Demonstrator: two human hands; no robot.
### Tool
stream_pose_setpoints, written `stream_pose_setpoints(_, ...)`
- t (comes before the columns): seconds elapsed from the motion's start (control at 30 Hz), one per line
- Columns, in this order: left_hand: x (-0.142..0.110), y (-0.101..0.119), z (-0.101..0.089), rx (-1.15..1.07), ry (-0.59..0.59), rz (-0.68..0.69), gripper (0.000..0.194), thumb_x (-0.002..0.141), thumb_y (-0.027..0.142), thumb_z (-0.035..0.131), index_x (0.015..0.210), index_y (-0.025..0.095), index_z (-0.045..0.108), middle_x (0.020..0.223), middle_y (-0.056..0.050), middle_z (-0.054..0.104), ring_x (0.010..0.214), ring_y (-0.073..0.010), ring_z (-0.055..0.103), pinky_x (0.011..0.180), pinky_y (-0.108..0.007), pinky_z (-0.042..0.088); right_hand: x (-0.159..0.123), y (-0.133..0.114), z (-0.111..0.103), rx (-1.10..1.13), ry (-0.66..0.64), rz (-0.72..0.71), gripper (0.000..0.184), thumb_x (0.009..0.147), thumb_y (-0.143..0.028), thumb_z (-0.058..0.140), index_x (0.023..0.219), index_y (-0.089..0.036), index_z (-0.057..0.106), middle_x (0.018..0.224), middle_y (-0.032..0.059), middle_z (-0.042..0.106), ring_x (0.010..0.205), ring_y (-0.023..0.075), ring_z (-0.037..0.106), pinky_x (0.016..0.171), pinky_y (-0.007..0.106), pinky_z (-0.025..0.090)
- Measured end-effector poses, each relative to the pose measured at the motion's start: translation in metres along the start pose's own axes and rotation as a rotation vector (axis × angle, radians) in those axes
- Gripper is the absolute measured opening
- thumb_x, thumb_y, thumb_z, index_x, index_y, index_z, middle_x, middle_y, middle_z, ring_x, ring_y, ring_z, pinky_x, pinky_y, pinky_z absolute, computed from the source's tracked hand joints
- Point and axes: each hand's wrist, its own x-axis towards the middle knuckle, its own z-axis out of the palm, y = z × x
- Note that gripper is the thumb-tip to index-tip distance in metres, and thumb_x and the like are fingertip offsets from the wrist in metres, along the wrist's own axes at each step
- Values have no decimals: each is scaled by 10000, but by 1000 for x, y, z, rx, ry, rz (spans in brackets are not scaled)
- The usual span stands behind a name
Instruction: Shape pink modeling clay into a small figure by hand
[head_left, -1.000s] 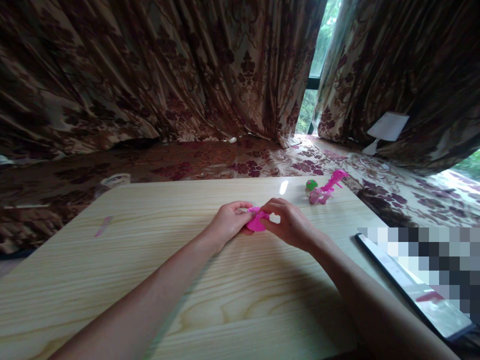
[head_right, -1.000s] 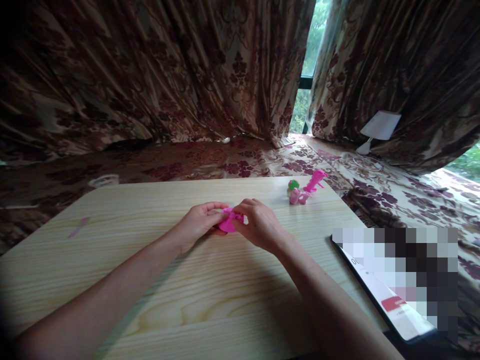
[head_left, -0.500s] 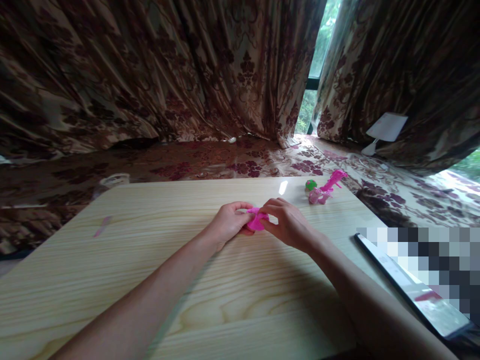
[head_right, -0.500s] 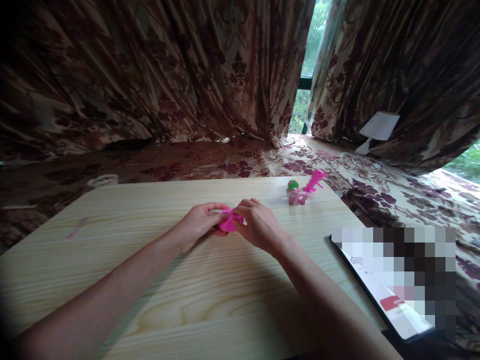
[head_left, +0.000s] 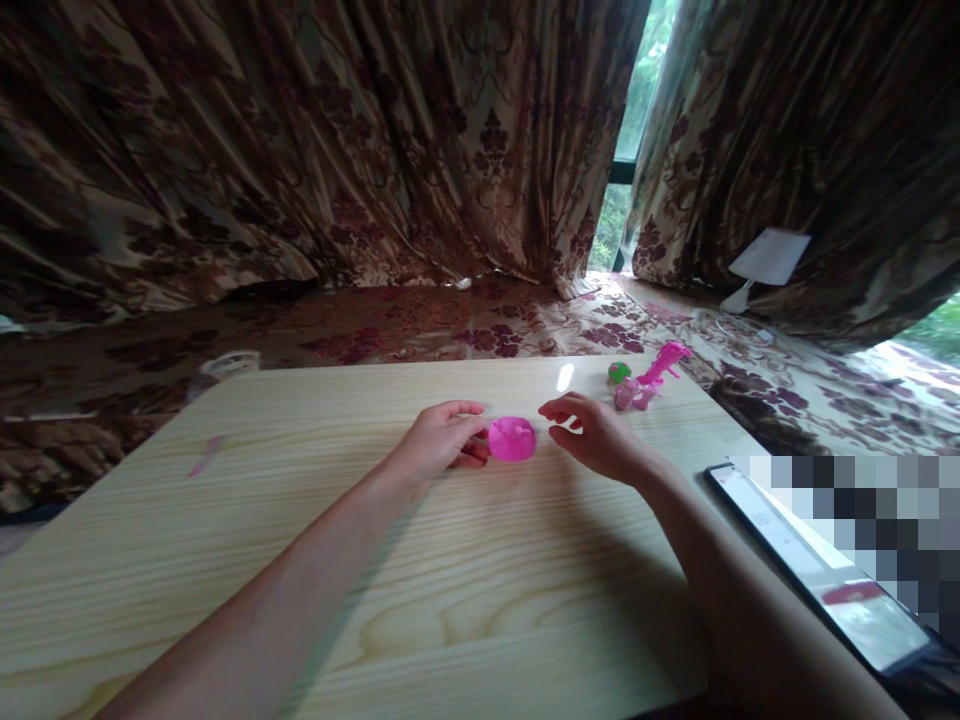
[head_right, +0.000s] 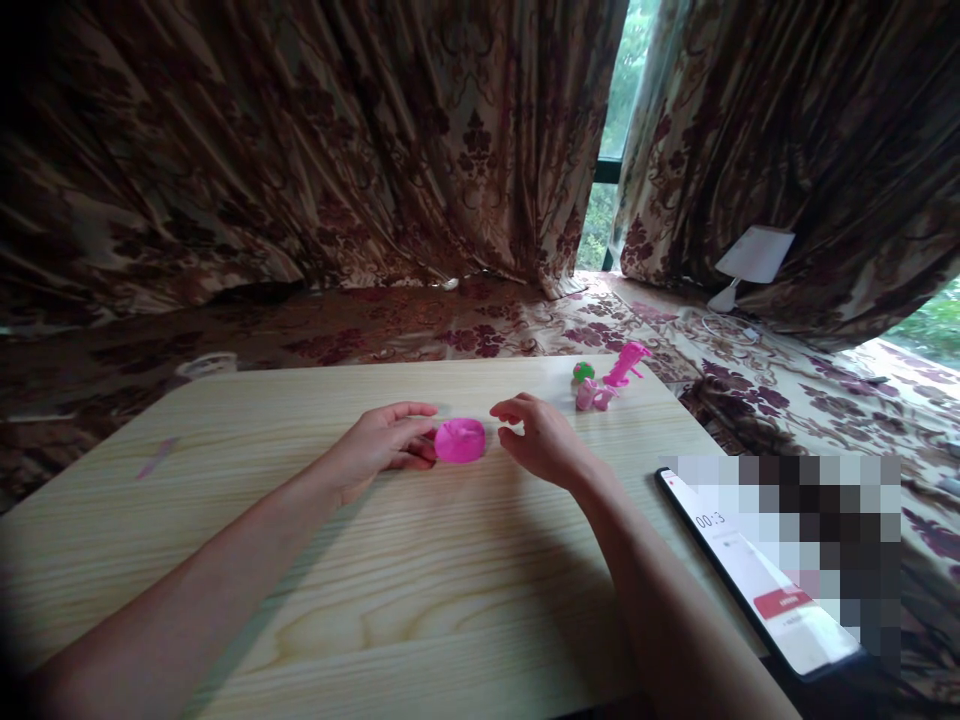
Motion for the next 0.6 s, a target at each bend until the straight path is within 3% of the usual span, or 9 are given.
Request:
stream_pose_setpoints(0.13,2,-11,-15,329,167,364,323,698,259,601,1003,156,605,820,-55,662,695,-151,627,679,-296,509,-2,-1,0,5,-46,-10,283,754,-165,563,1030,-194,623,986,58,614,855,152,588,759,299,477)
stream_pose_setpoints(0.2,0,-17,-17,441,109,517,439,692,241,606,1125,180,569,904,-53,667,822,-163,629,821,-320,475,-5,-3,-1,7,-99,-7,395,732,-201,605,1126,-192,577,1033,74,604,905,174,584,807,329,472)
stream_pose_setpoints(0.27,-4,-21,-14,436,2,557,607,695,210,603,1280,190,444,984,-64,665,923,-169,618,896,-334,438,-9,-7,-3,-3,-154,-10,570,697,-231,652,1241,-186,492,1107,102,580,970,204,571,857,366,459)
stream_pose_setpoints(0.33,-7,-23,-9,409,-31,573,726,683,183,614,1355,199,339,1053,-79,649,977,-172,605,924,-342,420,-15,-12,-8,-15,-184,-15,688,681,-240,670,1315,-192,409,1182,123,545,1024,228,555,890,391,445)
stream_pose_setpoints(0.47,-6,-19,1,391,-109,593,860,667,165,635,1409,207,203,1080,-85,634,972,-164,608,925,-340,424,-39,-23,-23,-26,-161,-6,669,718,-235,638,1335,-223,382,1255,125,508,1081,249,537,931,422,424)
stream_pose_setpoints(0.6,-1,-14,4,405,-106,590,876,664,178,643,1410,237,187,1148,-78,576,982,-150,605,941,-330,412,-72,-30,-36,-9,-93,44,613,744,-216,615,1319,-249,406,1260,109,515,1104,248,532,954,427,415)
